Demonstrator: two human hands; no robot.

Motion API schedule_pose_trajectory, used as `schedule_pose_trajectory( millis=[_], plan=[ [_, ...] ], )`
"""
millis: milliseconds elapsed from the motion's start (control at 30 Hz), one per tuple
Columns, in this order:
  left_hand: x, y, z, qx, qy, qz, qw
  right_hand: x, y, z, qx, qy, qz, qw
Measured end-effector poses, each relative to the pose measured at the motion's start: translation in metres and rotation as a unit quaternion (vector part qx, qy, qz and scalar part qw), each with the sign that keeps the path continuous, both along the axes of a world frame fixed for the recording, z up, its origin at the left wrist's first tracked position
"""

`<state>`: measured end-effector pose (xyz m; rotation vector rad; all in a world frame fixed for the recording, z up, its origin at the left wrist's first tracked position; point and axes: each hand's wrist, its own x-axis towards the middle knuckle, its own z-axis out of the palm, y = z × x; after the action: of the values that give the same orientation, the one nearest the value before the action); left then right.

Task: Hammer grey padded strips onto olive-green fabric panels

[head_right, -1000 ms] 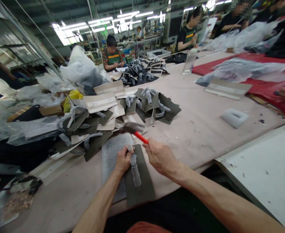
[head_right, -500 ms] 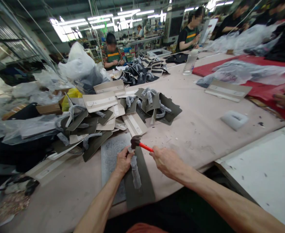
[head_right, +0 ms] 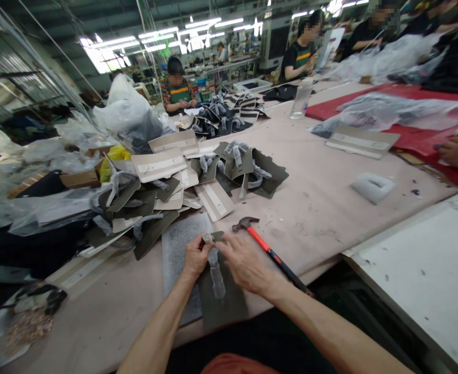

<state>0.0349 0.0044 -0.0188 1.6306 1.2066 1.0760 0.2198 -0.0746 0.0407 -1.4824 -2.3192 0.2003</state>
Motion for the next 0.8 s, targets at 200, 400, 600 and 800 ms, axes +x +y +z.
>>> schedule_pose_trajectory(
  millis=[200, 400, 600, 800],
  plan=[
    [0.004, 0.015, 0.001, -0.095, -0.177, 0.156, 0.967, -0.038, 0.009, 0.013, 0.013, -0.113, 0.126, 0.985],
    [-0.030, 0.018, 0.072, 0.041, -0.212, 0.251, 0.944, -0.045, 0.018, 0.045, -0.022, -0.137, 0.022, 0.990],
    [-0.043, -0.005, 0.118, 0.097, -0.163, 0.202, 0.961, -0.061, 0.012, 0.050, -0.139, 0.019, -0.166, 0.976],
    [-0.020, -0.006, 0.041, -0.031, -0.127, 0.127, 0.983, -0.077, -0.011, -0.002, -0.173, 0.150, -0.195, 0.954]
  ],
)
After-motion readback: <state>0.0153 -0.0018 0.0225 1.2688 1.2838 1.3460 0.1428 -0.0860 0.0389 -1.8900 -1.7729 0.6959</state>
